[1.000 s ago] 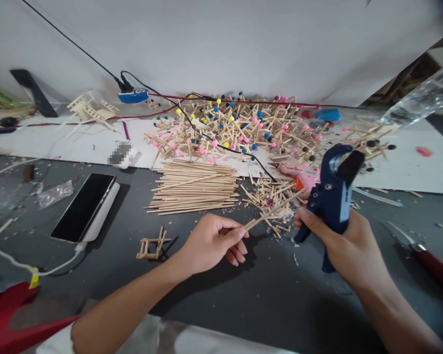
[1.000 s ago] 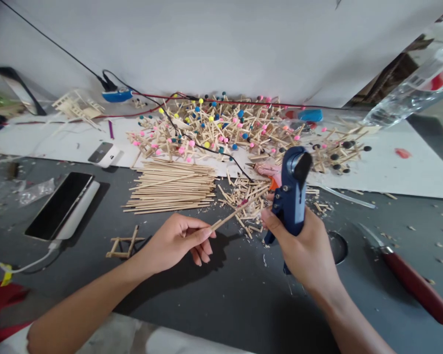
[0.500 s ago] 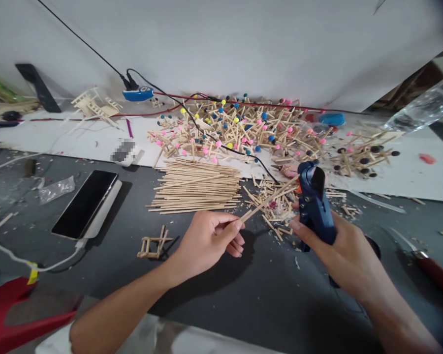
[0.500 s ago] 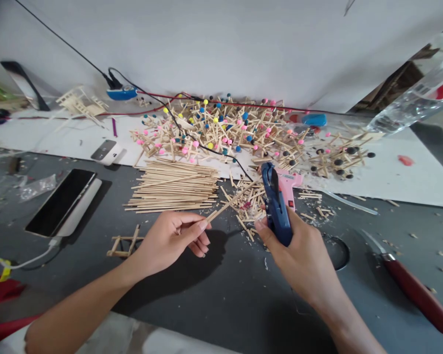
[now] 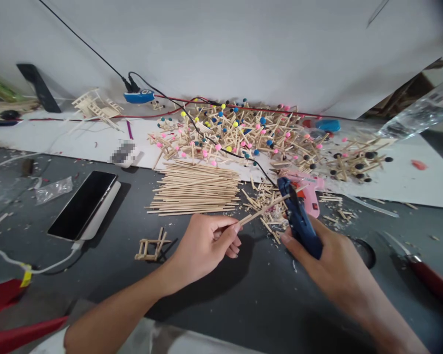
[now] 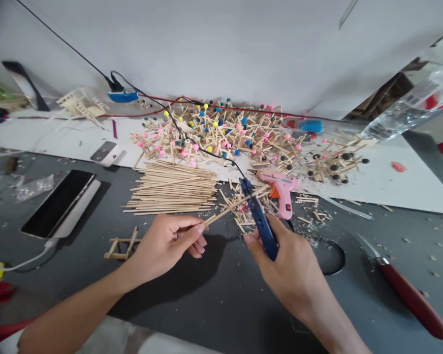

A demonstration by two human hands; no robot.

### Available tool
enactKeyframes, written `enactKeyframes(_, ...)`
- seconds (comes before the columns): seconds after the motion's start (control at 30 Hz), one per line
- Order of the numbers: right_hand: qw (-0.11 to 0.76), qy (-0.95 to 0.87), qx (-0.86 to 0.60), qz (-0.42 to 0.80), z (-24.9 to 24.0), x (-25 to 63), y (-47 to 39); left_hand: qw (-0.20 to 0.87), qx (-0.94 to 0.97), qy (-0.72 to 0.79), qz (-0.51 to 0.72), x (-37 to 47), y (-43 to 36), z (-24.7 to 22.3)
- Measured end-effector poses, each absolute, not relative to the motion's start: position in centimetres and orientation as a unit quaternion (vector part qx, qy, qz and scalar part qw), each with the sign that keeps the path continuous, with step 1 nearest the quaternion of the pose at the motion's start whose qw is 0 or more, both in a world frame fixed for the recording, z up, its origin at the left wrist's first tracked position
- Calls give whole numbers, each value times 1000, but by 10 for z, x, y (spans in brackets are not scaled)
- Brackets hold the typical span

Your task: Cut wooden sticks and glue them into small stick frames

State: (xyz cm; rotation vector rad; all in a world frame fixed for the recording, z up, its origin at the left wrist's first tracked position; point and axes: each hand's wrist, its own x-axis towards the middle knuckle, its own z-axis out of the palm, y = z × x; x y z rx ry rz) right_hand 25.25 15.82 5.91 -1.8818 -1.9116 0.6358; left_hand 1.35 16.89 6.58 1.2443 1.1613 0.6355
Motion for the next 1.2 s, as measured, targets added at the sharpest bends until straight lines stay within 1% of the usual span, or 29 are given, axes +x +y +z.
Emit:
enactKeyframes(0.07, 176, -701, -652, 228, 60, 248, 155, 604, 556, 502, 272, 13, 168, 66)
enactKeyframes(0.27, 141, -742, -587, 291, 66, 233, 142, 583, 588, 503, 249, 12, 167, 68)
enactKeyframes(0.57, 118, -744, -611, 244, 52, 228, 127, 576, 598, 512, 222, 14, 167, 64)
enactKeyframes(0.7, 124, -760, -601, 213, 47, 229, 126, 585, 590, 513, 214, 15, 169, 62)
enactKeyframes(0.97, 48, -739, -605, 293, 51, 224, 135, 583, 588, 519, 211, 15, 171, 60)
enactKeyframes(1.2, 13, -730, -626, 274, 44, 220, 134, 593, 579, 525, 196, 16, 171, 54)
